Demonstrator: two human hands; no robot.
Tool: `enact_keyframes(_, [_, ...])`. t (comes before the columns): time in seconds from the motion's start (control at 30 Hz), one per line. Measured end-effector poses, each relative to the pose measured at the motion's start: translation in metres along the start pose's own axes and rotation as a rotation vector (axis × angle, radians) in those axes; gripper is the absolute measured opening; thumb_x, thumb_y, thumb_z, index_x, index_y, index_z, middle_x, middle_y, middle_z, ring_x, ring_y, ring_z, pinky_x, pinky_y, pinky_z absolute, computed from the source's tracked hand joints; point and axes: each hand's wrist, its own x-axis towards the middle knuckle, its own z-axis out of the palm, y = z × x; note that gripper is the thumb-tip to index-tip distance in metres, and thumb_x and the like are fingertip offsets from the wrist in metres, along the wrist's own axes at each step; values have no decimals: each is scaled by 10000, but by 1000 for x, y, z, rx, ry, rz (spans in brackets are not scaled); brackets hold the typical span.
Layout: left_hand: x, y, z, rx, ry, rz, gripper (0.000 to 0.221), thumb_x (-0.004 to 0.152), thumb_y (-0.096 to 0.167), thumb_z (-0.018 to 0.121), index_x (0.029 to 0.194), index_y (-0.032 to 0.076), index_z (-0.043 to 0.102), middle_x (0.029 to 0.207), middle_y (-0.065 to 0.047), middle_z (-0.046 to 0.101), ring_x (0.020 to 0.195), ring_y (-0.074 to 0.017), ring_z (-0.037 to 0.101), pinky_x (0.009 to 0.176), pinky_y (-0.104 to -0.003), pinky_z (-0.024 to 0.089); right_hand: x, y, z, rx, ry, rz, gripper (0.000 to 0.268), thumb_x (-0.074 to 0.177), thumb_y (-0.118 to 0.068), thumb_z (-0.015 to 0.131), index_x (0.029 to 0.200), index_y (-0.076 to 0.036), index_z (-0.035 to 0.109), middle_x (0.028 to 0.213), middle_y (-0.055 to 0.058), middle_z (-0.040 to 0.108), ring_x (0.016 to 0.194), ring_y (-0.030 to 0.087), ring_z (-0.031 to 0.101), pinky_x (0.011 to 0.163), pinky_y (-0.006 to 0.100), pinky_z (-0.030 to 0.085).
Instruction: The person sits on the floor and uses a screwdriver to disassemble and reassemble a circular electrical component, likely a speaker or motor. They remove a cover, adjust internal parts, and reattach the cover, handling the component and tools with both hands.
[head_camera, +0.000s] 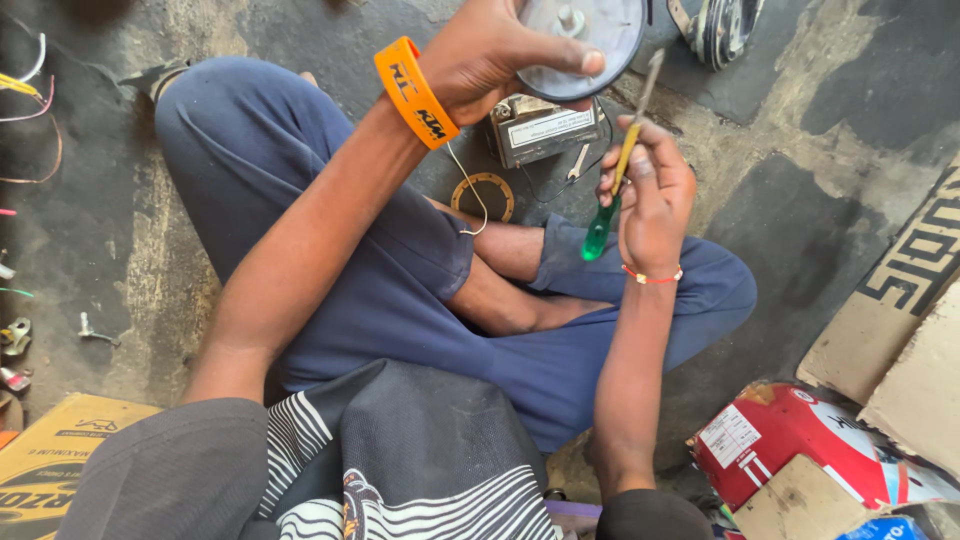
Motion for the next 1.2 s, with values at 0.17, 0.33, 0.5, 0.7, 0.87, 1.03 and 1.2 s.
enact_keyframes(0.17, [14,-17,-2,140,188,116,376,795,79,864,1090,-37,663,976,-111,764,843,-183,782,738,-322,674,-13,-17,24,-120,90,63,407,1067,-61,495,1473,-26,490,933,57,675,684,75,575,550,219,466])
enact_keyframes(0.33, [22,-37,-14,483,350,208,285,844,176,823,1005,-39,729,914,-85,791,806,-143,768,714,-295,631,-34,-31,51,-752,184,-288,365,1131,14,553,1488,-37,610,1007,61,694,742,58,499,664,203,442])
enact_keyframes(0.5, [29,-48,-23,847,449,252,349,801,288,813,999,14,728,884,-97,792,790,-160,795,726,-321,614,-31,-39,63,-1054,228,-489,443,1053,88,572,1455,-84,643,988,83,709,800,90,591,709,250,483])
enact_keyframes(0.7, [27,-52,-17,885,463,587,497,763,258,826,1123,-35,646,970,-196,725,906,-326,725,809,-412,572,-30,-39,65,-1054,195,-527,466,1023,122,564,1433,-83,646,975,97,694,838,223,682,776,323,538])
enact_keyframes(0.87, [29,-57,-18,880,437,448,431,816,286,825,1103,10,662,976,-163,750,915,-302,759,831,-413,587,-33,-34,61,-1200,195,-514,448,984,122,597,1365,-97,684,946,118,701,839,245,700,771,350,534])
enact_keyframes(1.03, [29,-64,-23,940,462,489,475,791,269,834,1127,-2,638,1004,-187,726,943,-337,719,855,-433,561,-31,-33,65,-1106,198,-500,478,984,129,565,1401,-82,666,919,122,677,836,224,693,795,348,543])
enact_keyframes(1.2, [36,-66,-23,1057,497,505,529,764,276,852,1160,7,626,1073,-210,691,1038,-397,655,935,-468,526,-25,-32,67,-1072,220,-507,478,990,133,553,1404,-78,664,913,107,683,840,194,693,820,321,546])
